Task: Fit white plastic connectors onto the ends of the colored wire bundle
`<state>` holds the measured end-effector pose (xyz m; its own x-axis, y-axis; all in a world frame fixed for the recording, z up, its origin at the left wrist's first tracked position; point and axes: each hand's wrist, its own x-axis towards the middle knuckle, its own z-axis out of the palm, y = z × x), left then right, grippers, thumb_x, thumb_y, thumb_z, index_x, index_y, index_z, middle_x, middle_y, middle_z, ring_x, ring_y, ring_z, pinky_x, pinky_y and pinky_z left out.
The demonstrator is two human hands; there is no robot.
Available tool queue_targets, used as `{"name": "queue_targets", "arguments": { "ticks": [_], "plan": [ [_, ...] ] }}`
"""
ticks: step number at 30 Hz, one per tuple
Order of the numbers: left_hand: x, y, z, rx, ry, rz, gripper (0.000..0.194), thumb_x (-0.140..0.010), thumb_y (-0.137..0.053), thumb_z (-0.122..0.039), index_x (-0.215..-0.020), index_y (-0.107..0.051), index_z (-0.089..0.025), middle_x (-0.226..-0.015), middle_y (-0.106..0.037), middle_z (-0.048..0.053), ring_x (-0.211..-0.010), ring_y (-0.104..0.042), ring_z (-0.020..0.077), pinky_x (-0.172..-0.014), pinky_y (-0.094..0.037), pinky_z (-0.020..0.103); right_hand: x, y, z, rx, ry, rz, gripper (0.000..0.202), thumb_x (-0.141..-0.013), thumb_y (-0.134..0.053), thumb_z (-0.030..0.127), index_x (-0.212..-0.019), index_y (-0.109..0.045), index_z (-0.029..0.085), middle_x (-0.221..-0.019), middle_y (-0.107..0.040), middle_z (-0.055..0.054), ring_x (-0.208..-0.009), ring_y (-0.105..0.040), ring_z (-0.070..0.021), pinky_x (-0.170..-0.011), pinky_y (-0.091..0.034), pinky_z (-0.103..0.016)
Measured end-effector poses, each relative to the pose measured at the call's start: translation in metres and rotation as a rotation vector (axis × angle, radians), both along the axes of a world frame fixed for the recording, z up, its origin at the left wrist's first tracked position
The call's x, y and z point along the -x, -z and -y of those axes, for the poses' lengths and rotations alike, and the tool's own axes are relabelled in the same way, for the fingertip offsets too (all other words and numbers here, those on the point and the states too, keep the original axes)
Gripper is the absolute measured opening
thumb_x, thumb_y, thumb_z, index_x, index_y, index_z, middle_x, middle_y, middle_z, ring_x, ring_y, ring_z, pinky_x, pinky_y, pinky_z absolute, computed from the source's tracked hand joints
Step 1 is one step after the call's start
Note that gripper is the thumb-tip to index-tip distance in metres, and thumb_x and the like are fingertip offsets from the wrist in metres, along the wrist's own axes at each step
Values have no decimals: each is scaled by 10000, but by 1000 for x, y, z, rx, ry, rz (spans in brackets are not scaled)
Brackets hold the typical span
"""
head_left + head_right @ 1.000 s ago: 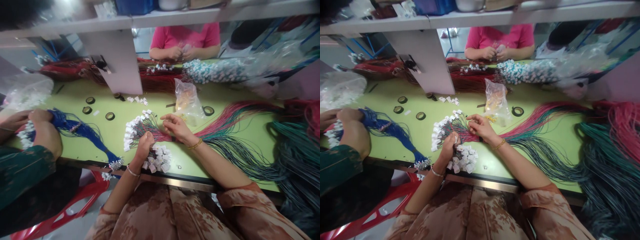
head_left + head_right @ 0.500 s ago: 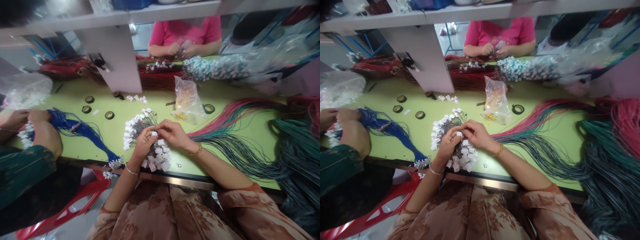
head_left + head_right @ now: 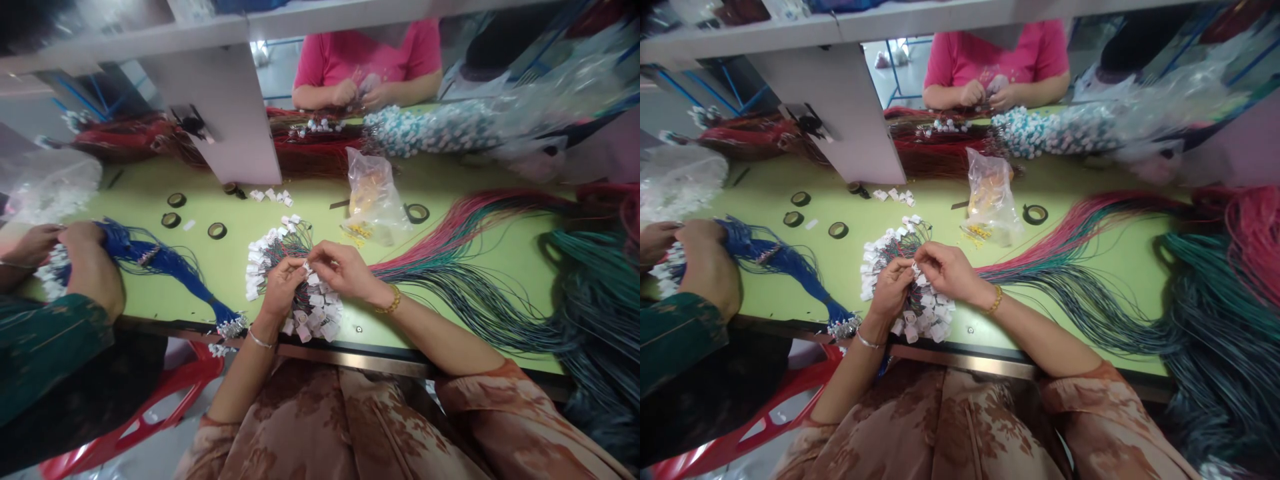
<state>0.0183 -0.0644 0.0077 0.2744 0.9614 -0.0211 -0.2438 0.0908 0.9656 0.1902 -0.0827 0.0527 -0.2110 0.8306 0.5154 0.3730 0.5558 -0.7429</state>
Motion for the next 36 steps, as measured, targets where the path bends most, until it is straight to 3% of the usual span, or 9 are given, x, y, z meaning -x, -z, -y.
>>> {"name": "queue_targets", "arguments": {
  "ticks": [10, 14, 19, 21, 25, 27, 31, 36],
  "plan": [
    [-1, -2, -1, -85, -52, -155, 307, -736, -790, -453, -848, -733, -172, -770, -701, 15, -751, -625, 157, -742, -500, 287, 2, 0, 3, 97, 64, 120, 99, -914, -480, 171, -852, -549, 205, -762, -641, -15, -673, -555, -129, -661, -430, -249],
    [-4, -2, 1, -89, -127, -175, 310, -739, -770, -458, -846, -719, -171, -790, -706, 21, -791, -638, 170, -777, -509, 302, 15, 8, 14, 57, 119, 184, 146, -936, -445, 171, -978, -583, 190, -855, -694, -63, -736, -618, -161, -684, -454, -264],
    [-3, -1, 2, -77, -196, -225, 295, -752, -746, -443, -847, -699, -168, -769, -704, 20, -730, -623, 163, -709, -498, 287, 27, 21, 24, 64, 129, 246, 289, -886, -463, 122, -1126, -617, 168, -950, -731, -110, -819, -663, -201, -742, -482, -289],
    [0, -3, 2, -110, -145, -272, 275, -782, -720, -436, -841, -698, -169, -776, -708, 23, -729, -621, 163, -715, -491, 289, 19, 22, 10, 124, 136, 207, 266, -927, -457, 158, -1126, -633, 168, -923, -737, -87, -777, -657, -182, -737, -481, -279],
    [3, -10, 9, -331, 112, -473, 269, -904, -585, -357, -729, -691, -183, -786, -719, 53, -793, -636, 193, -783, -476, 329, -7, 21, -42, 236, 182, 265, 199, -912, -518, 154, -975, -706, 156, -969, -747, -86, -852, -651, -184, -795, -466, -288],
    [3, -13, 14, -466, 177, -565, 302, -935, -535, -314, -702, -684, -193, -804, -726, 66, -826, -638, 206, -817, -461, 353, -11, 22, -67, 266, 75, 384, 213, -876, -539, 107, -952, -734, 145, -1002, -755, -92, -896, -648, -191, -817, -450, -286],
    [1, -15, 22, -621, 147, -696, 288, -951, -517, -288, -720, -666, -201, -802, -719, 70, -807, -620, 211, -802, -438, 374, -2, 26, -94, 299, -89, 661, 278, -797, -536, 25, -918, -765, 129, -941, -761, -103, -839, -628, -194, -771, -412, -277],
    [6, -10, 33, -644, -52, -759, 169, -926, -569, -276, -844, -702, -211, -863, -721, 74, -850, -629, 222, -821, -457, 386, 2, 31, -102, 234, -142, 779, 289, -823, -524, 54, -951, -766, 147, -974, -748, -108, -845, -606, -195, -742, -379, -277]
  ]
}}
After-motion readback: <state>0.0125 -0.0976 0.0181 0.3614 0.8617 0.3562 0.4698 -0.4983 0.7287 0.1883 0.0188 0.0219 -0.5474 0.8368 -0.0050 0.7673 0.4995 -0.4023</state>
